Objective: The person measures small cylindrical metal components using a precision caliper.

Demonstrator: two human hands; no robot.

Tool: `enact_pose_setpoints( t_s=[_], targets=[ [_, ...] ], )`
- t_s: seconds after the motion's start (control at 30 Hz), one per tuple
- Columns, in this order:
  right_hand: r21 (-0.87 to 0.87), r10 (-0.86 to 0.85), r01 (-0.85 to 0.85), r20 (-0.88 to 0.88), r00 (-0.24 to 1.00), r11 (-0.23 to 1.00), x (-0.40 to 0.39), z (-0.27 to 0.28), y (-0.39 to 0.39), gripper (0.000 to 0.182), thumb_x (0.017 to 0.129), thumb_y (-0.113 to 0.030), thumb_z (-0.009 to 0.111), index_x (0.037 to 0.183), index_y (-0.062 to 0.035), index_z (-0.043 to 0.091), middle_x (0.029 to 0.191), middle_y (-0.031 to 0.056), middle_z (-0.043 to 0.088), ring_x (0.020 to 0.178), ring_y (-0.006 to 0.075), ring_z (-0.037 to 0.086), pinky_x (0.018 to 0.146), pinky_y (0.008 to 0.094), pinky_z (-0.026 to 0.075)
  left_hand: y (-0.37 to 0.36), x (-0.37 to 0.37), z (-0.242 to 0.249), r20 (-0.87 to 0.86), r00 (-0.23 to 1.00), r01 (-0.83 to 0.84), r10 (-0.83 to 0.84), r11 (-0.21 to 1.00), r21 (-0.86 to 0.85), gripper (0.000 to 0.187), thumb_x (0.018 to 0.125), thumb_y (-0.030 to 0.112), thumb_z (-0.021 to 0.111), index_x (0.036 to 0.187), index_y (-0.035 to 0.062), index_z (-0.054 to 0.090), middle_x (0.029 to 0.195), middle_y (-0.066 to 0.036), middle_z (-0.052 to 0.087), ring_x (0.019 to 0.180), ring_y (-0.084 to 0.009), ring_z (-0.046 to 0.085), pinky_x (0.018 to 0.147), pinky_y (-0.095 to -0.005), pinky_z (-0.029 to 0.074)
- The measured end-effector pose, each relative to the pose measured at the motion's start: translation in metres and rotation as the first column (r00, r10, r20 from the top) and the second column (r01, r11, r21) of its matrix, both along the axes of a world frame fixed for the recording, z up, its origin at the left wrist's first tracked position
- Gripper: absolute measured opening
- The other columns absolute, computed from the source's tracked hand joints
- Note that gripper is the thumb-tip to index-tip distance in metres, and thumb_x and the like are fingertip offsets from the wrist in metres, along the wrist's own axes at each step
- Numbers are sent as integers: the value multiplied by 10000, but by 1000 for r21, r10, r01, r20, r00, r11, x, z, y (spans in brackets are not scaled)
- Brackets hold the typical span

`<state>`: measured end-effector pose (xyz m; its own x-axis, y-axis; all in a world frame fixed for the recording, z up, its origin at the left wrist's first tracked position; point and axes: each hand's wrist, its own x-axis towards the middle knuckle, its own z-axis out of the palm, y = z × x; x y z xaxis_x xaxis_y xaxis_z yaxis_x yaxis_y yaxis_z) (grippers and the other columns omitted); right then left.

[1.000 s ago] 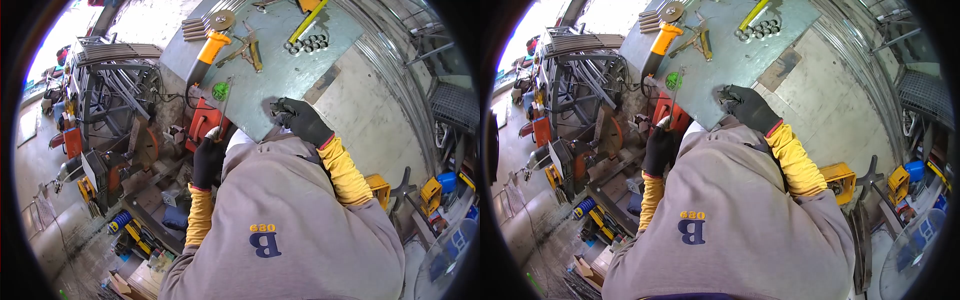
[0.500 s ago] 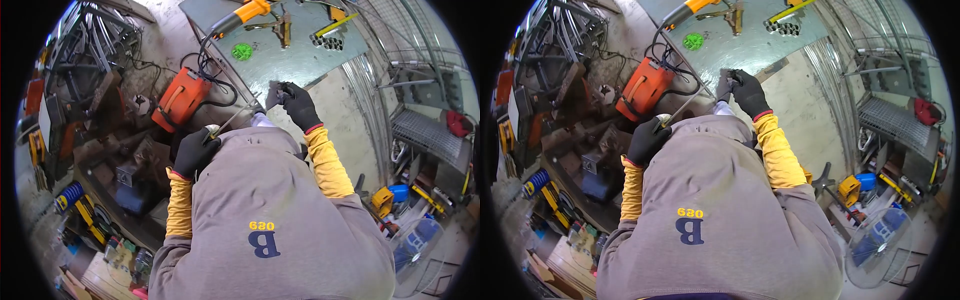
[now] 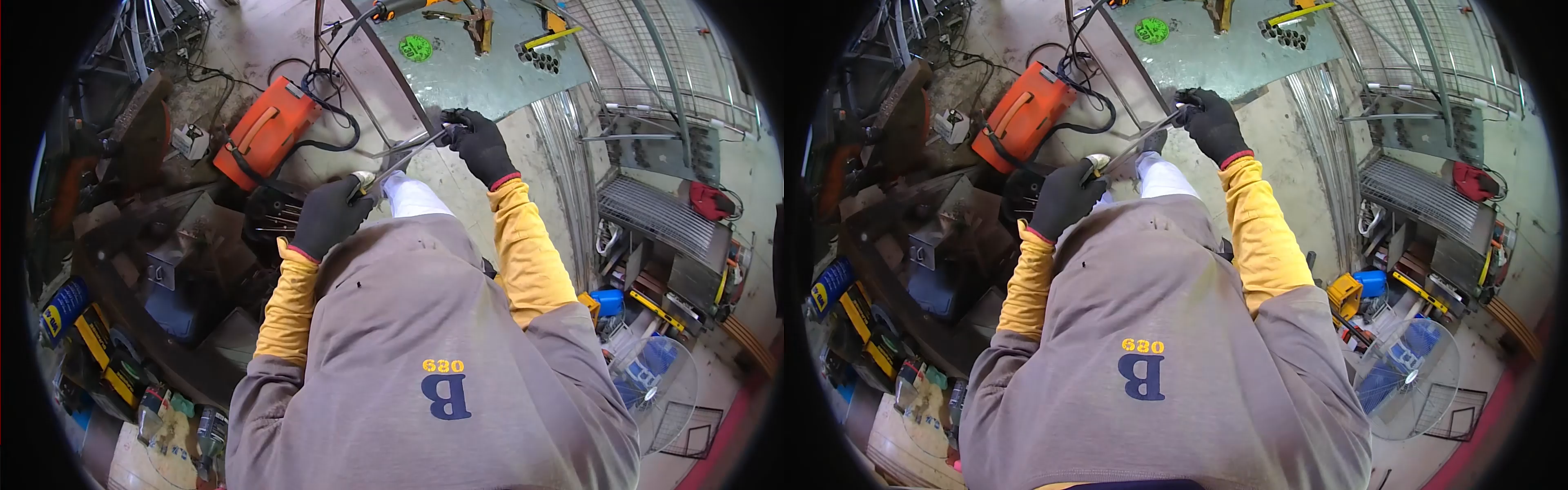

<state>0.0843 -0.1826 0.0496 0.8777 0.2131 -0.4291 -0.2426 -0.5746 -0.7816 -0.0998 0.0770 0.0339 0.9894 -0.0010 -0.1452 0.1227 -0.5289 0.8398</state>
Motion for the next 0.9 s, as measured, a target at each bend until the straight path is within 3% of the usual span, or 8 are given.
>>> enact_pose_setpoints(
  t_s=[0.1,0.17,0.3,0.43,0.5,0.53,0.83,0.9],
  targets=[
    [-1,2,-2,-34,999,1000,-5,-2,2,298,938,-65,655,1221,-22,739,965,87,755,728,136,653,682,290,522,-6,0,-6,-4,1000,17,-17,1000,15,392,965,367,711,1209,60,721,883,-194,739,838,-394,720,724,-488,550],
    [-178,67,-13,304,950,984,-5,-15,4,281,931,-88,705,1201,-13,735,954,96,752,732,151,663,696,293,527,-9,1,-9,3,1000,10,-11,1000,26,397,971,375,702,1213,61,719,866,-192,738,829,-391,721,719,-486,548],
    [-123,-77,122,320,944,985,-5,-21,-4,266,918,-162,772,1131,-7,731,918,97,748,753,165,687,707,316,540,-10,2,-12,-81,996,35,-39,998,-59,403,977,391,688,1203,57,719,822,-185,732,790,-390,719,717,-489,544],
    [-155,-276,285,77,958,946,-10,2,-2,392,971,-414,746,998,-25,704,817,71,722,641,173,683,604,358,542,-14,0,-13,-55,998,18,-22,998,-65,398,984,394,679,1184,53,719,830,-195,730,803,-404,714,719,-499,535],
    [-290,-311,211,-364,878,934,-10,9,3,528,1010,-561,634,961,-39,698,773,64,698,571,181,657,534,343,507,-15,-1,-15,-46,998,36,-38,998,-60,365,981,359,676,1172,50,710,835,-214,714,809,-429,697,711,-512,525],
    [-247,-256,175,-349,901,953,-13,4,4,604,1020,-638,554,912,-61,695,722,61,671,544,191,646,504,331,479,-15,-1,-16,-42,998,48,-50,997,-57,332,979,324,672,1160,48,702,839,-234,699,815,-454,681,704,-525,515],
    [-252,-70,-46,-436,897,967,13,6,2,540,1069,-558,509,860,-89,674,680,50,639,490,169,588,455,321,427,-12,5,-15,-110,990,83,-85,996,-24,368,1009,383,648,1112,37,714,852,-225,717,843,-445,692,727,-545,509],
    [-325,-50,-114,-458,888,939,18,14,7,246,1023,-256,521,914,-83,659,710,51,646,486,157,577,427,302,396,-11,7,-14,-148,985,83,-90,995,-54,362,1008,382,649,1110,41,714,851,-226,717,842,-445,691,726,-547,509]
  ],
)
